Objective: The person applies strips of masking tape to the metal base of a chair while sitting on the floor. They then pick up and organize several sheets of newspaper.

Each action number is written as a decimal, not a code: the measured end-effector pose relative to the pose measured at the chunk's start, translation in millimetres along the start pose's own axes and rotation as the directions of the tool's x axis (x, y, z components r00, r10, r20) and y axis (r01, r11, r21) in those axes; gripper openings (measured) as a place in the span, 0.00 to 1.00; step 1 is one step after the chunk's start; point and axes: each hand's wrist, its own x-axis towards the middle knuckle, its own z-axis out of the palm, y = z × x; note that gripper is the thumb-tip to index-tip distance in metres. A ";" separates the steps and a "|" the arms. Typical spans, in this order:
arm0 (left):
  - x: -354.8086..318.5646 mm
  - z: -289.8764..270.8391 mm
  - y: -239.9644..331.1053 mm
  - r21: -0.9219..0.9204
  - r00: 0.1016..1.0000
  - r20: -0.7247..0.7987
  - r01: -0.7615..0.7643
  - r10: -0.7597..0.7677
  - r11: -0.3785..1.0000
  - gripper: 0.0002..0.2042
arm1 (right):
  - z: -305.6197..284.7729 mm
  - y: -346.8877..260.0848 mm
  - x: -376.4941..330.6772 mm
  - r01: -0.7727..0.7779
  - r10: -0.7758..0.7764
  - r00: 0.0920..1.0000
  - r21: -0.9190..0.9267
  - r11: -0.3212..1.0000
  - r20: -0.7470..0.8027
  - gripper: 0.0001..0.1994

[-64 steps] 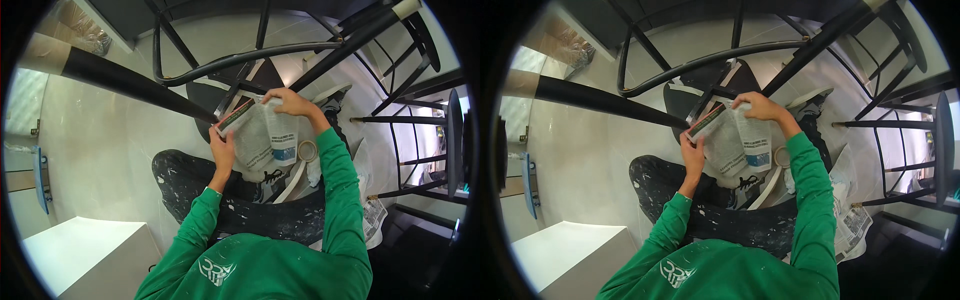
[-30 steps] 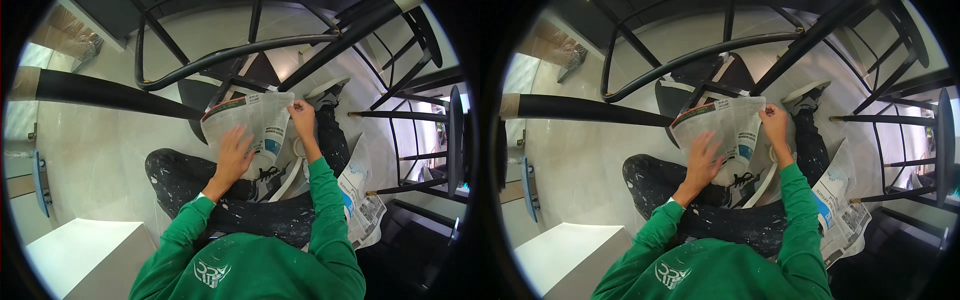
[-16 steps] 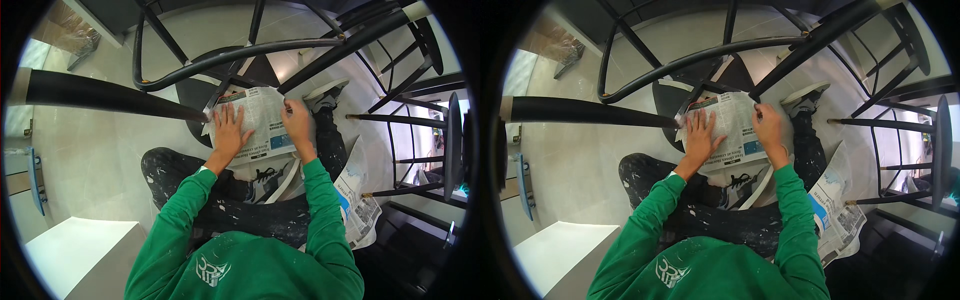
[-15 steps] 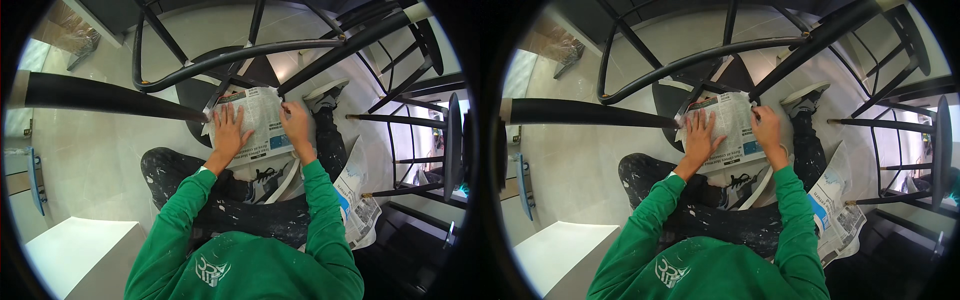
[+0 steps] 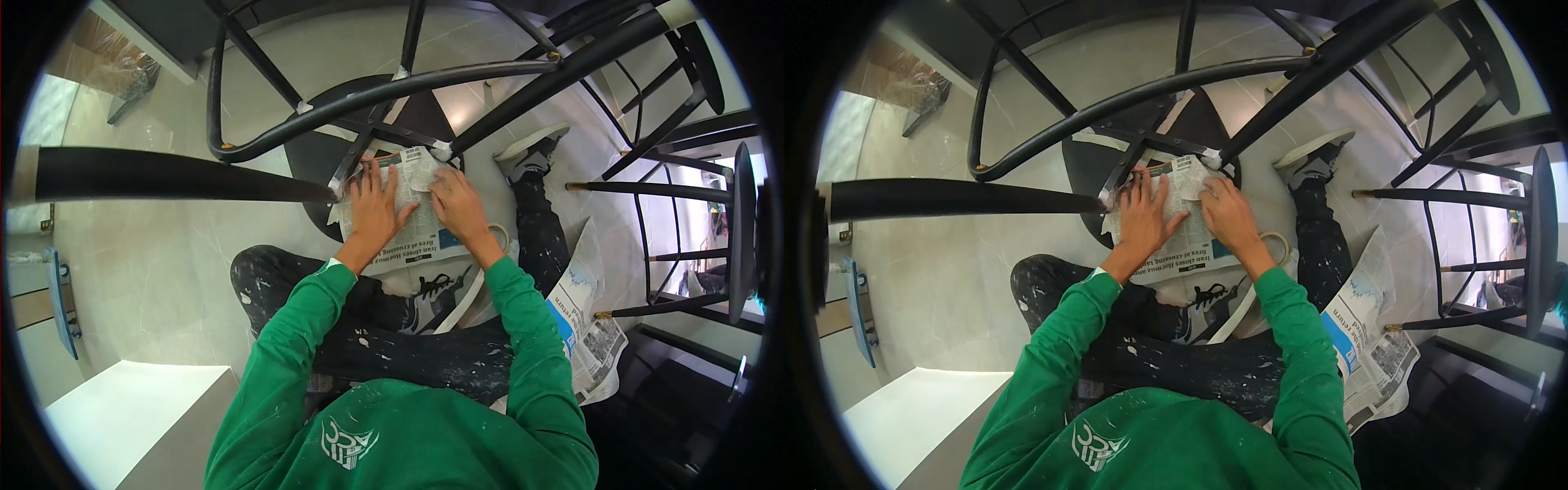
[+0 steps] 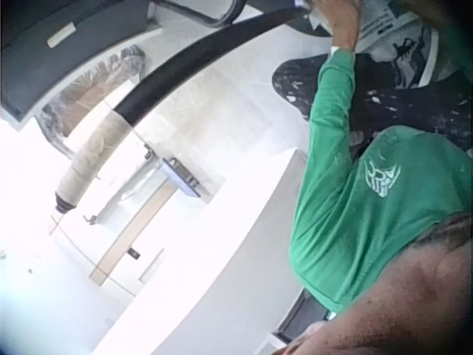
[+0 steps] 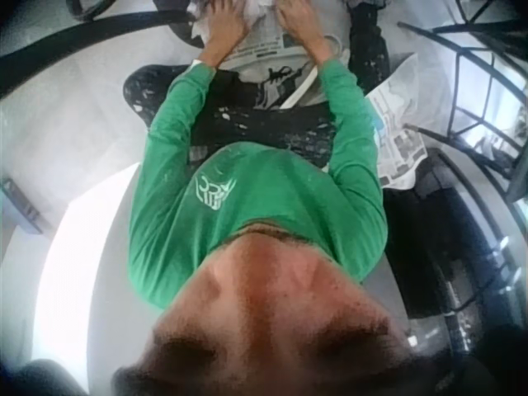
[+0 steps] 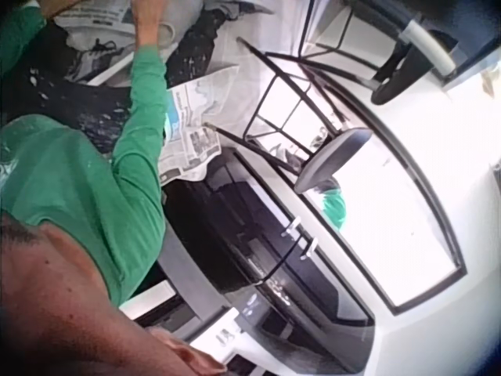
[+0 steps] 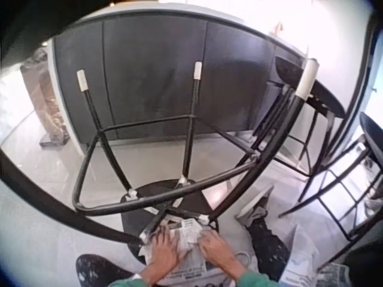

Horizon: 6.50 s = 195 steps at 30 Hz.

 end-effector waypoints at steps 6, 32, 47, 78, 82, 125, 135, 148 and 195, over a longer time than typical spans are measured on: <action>4.1 3.0 11.2 0.059 0.989 0.099 0.106 -0.111 0.993 0.50 | 6.9 23.7 5.6 0.013 -0.011 1.000 0.076 0.997 -0.023 0.09; 59.4 -50.1 7.9 -0.524 0.984 -0.100 -0.176 0.145 0.833 0.33 | -50.3 6.3 -1.2 -0.354 0.417 0.901 0.356 0.865 -0.118 0.08; 85.0 -225.1 68.1 -0.928 0.835 0.288 0.123 0.468 0.351 0.07 | -274.2 -86.8 23.7 -0.253 0.281 0.958 0.310 0.917 -0.049 0.09; -23.4 -113.5 79.9 -0.842 0.752 0.515 0.534 0.413 0.077 0.08 | -196.3 -92.9 -84.6 0.034 -0.038 0.981 -0.020 0.999 -0.192 0.13; -20.8 -121.4 78.9 -0.860 0.773 0.507 0.486 0.382 0.158 0.10 | -195.7 -95.3 -86.1 0.092 -0.093 0.976 -0.015 0.996 -0.198 0.13; 11.5 -164.5 79.5 -0.867 0.767 0.472 0.315 0.435 0.385 0.12 | -239.8 -68.3 -57.5 -0.637 0.414 0.757 0.429 0.640 0.506 0.10; 35.1 -198.0 107.0 -0.839 0.689 0.465 0.141 0.556 0.526 0.15 | -242.7 -74.2 -37.3 -0.479 0.171 0.798 0.436 0.762 0.578 0.15; -10.9 -210.7 35.1 -0.949 0.907 0.274 0.308 0.320 -0.062 0.21 | -279.5 -63.4 -57.0 -0.737 0.458 0.674 0.577 0.353 0.580 0.12; -50.9 -65.2 73.3 -0.457 0.550 0.719 0.835 0.425 -0.307 0.25 | -205.7 -54.2 -156.9 -0.818 0.623 0.483 0.571 0.071 0.615 0.11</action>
